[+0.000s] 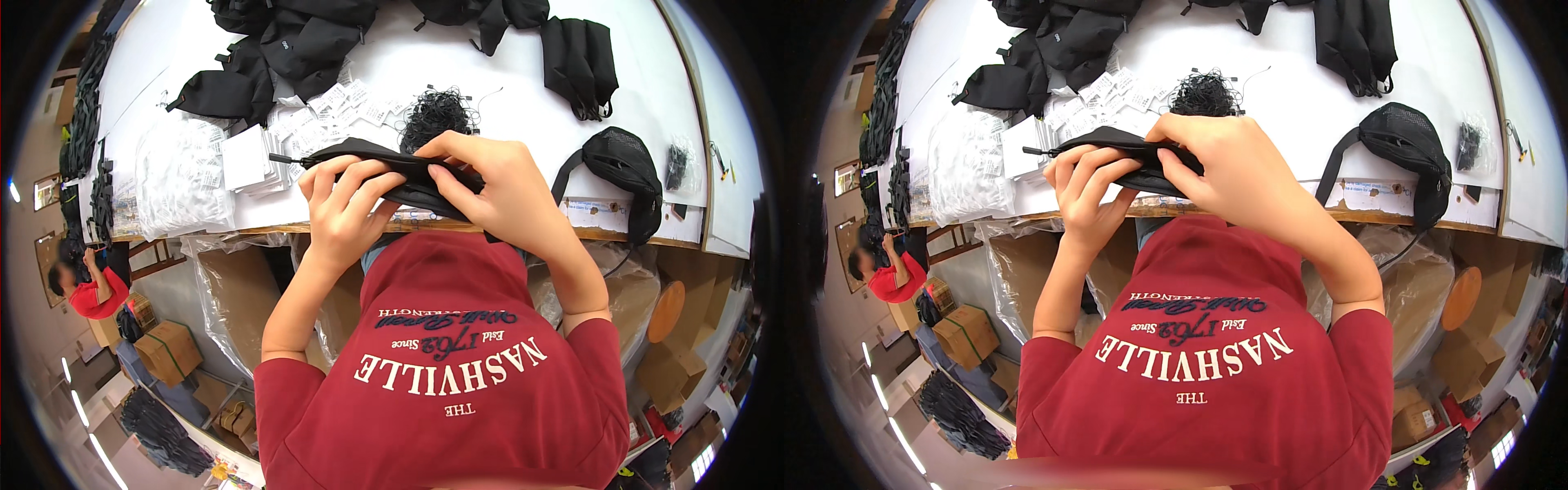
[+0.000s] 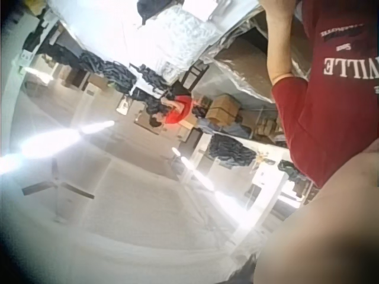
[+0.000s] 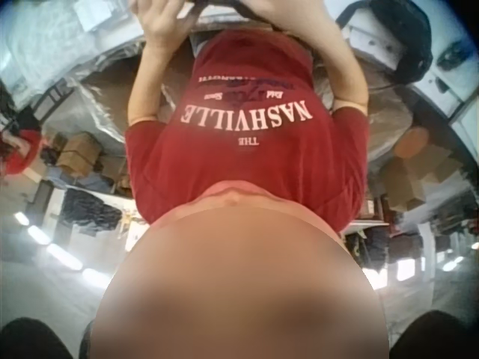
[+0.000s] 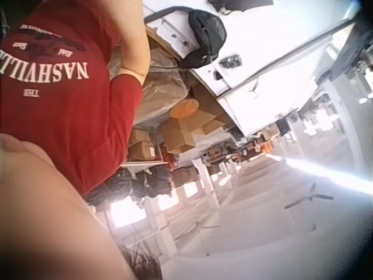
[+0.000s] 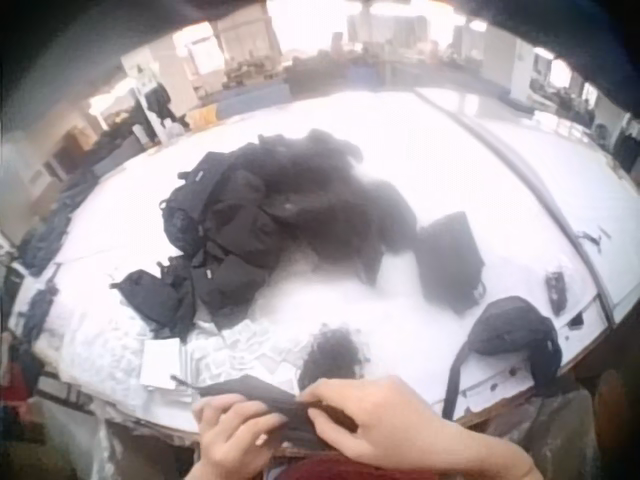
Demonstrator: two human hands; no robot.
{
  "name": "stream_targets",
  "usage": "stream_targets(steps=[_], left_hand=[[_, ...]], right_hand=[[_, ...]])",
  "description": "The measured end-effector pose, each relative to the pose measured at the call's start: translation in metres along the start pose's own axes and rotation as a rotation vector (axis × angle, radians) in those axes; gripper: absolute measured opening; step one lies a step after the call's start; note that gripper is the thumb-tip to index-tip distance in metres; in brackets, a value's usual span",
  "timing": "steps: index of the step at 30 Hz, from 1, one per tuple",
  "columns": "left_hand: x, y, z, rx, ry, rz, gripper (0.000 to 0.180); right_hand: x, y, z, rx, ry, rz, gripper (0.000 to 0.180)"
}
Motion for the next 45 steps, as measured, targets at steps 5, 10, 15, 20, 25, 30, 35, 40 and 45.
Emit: stream_targets(steps=[5, 10, 15, 20, 25, 30, 35, 40, 45], left_hand=[[-0.005, -0.007, 0.006, -0.094, -0.030, -0.075, 0.029], [-0.006, -0.008, 0.008, -0.117, -0.001, -0.088, 0.029], [-0.013, -0.015, 0.004, -0.042, 0.044, -0.036, 0.026], [-0.025, -0.002, 0.011, 0.480, 0.139, 0.126, 0.026], [-0.010, 0.001, 0.019, 0.851, -0.112, 0.342, 0.019], [0.006, 0.015, 0.073, 0.972, -0.766, 1.141, 0.029], [-0.003, 0.018, 0.080, 1.121, -0.649, 1.197, 0.034], [-0.009, 0.032, 0.079, 1.190, -0.746, 1.220, 0.037], [-0.005, 0.037, 0.079, 1.202, -0.748, 1.278, 0.039]], right_hand=[[0.004, 0.004, 0.004, -0.021, -0.043, -0.021, 0.015], [0.003, 0.009, 0.003, 0.013, -0.023, -0.041, 0.016], [-0.006, 0.002, -0.003, -0.092, -0.111, -0.050, 0.013], [-0.023, -0.001, -0.013, -0.176, -0.091, -0.013, 0.012], [-0.041, 0.024, -0.001, 0.419, 0.311, -0.463, 0.028], [-0.108, 0.014, 0.044, 0.722, 0.317, -0.778, 0.110], [-0.093, 0.014, 0.069, 0.754, 0.368, -0.566, 0.063], [-0.093, -0.032, 0.080, 0.613, 0.556, -0.695, 0.064], [-0.085, -0.079, 0.096, 0.360, 0.534, -0.222, 0.042]])
Point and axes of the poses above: each hand's wrist, its own z-axis away from the middle knuckle, its own y-axis out of the palm, x = y × z, the point moved 5 cm from there along -z, towards the middle knuckle, and after that the axes turned 11 degrees about -z, right-handed, at the moved point
